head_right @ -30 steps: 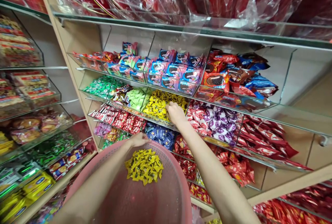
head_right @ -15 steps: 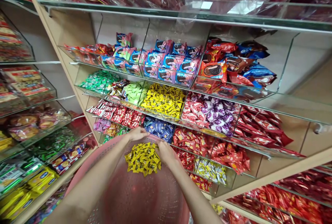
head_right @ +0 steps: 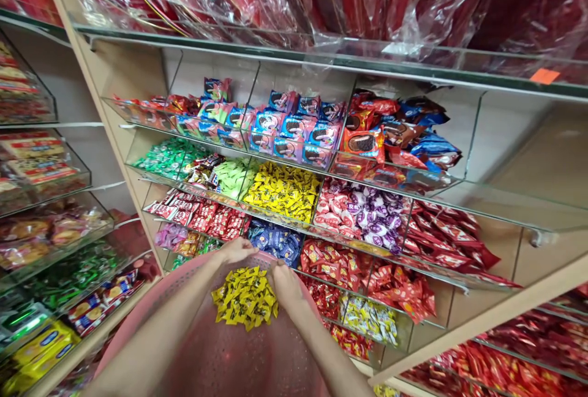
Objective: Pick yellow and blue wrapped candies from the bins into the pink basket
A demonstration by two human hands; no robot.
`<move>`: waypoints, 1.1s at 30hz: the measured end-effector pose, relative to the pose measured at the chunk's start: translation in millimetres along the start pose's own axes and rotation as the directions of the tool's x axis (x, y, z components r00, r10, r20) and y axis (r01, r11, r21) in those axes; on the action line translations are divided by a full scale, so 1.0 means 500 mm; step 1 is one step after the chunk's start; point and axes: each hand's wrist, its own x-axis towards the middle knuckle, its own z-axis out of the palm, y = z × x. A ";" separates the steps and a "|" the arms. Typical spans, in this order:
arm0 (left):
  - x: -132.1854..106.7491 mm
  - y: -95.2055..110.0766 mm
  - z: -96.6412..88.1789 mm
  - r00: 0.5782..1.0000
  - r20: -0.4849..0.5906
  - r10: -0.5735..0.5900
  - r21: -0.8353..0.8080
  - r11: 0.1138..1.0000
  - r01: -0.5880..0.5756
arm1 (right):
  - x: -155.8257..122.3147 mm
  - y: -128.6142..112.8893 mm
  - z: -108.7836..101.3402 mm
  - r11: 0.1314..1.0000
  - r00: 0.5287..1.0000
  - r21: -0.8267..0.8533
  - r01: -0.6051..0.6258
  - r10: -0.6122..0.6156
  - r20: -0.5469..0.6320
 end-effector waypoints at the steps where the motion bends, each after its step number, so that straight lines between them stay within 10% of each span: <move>1: 0.000 0.001 -0.001 1.000 -0.003 0.000 0.003 1.000 0.000 | 0.004 -0.004 -0.025 1.000 0.999 -0.012 0.015 -0.015 -0.043; 11: 0.002 0.006 -0.010 1.000 -0.015 -0.007 0.009 1.000 0.007 | 0.147 0.006 -0.318 0.919 0.915 -0.383 -0.088 -0.077 -0.395; 33: 0.014 -0.015 0.004 0.999 -0.032 -0.007 -0.049 0.999 0.006 | 0.243 0.019 -0.355 0.910 0.933 -0.335 -0.243 0.125 -0.338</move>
